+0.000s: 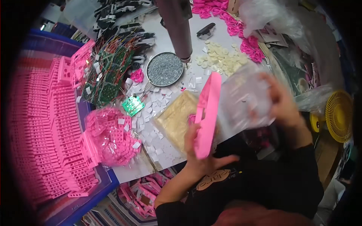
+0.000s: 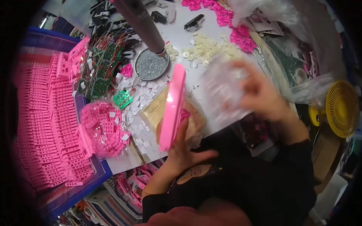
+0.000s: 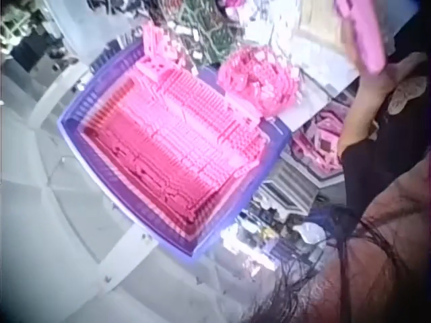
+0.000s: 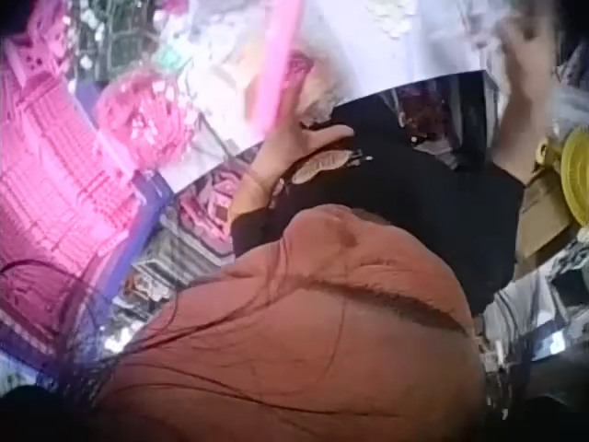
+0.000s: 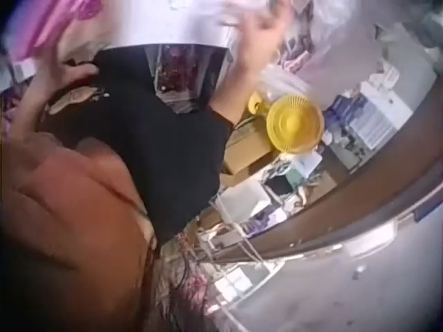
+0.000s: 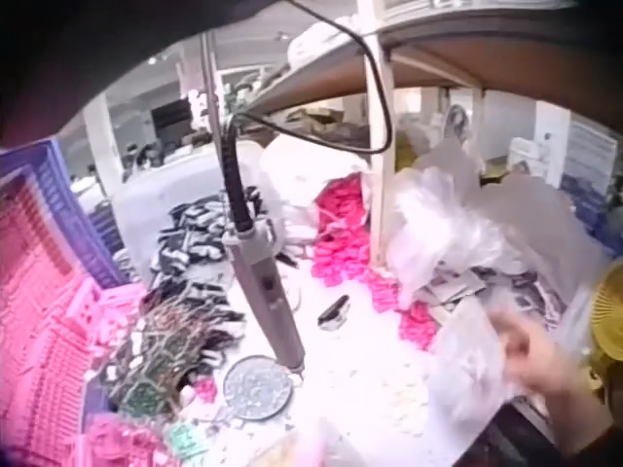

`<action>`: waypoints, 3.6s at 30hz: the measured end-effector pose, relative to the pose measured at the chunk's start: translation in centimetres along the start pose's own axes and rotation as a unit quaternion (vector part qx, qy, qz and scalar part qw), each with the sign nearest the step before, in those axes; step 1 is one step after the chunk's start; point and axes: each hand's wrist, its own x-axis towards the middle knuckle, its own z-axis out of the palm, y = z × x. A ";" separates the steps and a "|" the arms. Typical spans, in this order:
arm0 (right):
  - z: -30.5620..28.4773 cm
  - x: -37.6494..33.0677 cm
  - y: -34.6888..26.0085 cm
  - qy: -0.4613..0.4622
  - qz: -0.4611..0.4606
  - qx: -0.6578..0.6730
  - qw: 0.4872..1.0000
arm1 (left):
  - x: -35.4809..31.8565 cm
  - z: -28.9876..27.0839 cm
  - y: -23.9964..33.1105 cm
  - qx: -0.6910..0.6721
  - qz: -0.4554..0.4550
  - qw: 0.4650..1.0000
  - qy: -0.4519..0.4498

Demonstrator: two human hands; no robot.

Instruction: The recorder is assembling components for a toy cash register, including installing internal circuit boards and plastic gears using a specialized assembly tool.

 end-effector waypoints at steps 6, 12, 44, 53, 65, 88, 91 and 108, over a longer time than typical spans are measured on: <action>6.1 4.8 1.2 -0.104 -0.140 -0.273 0.946 | -2.2 -3.1 -1.4 -0.382 -0.244 0.885 0.108; 10.8 7.9 7.8 -0.142 0.016 0.035 0.989 | -2.1 -5.5 -2.3 -0.512 -0.409 0.716 0.241; 14.1 7.3 9.2 -0.233 0.031 -0.012 0.972 | -2.9 -5.0 -3.7 -0.086 -0.366 0.893 0.247; 11.9 7.2 8.6 -0.306 0.184 0.060 0.932 | -3.3 -7.0 -6.4 -0.358 -0.418 0.720 0.423; 12.3 5.2 9.3 -0.255 0.057 -0.020 0.965 | -2.5 -5.6 -5.8 -0.382 -0.384 0.696 0.472; 12.1 3.9 12.1 -0.130 -0.041 0.125 0.983 | -2.0 -4.2 -4.9 -0.142 -0.309 0.870 0.358; 10.1 5.4 12.0 -0.161 -0.018 0.060 0.985 | -2.6 -4.2 -6.4 -0.078 -0.225 0.915 0.326; 4.5 10.2 10.3 -0.262 -0.281 -0.549 0.742 | -1.1 -6.6 -8.4 0.089 -0.099 0.991 0.011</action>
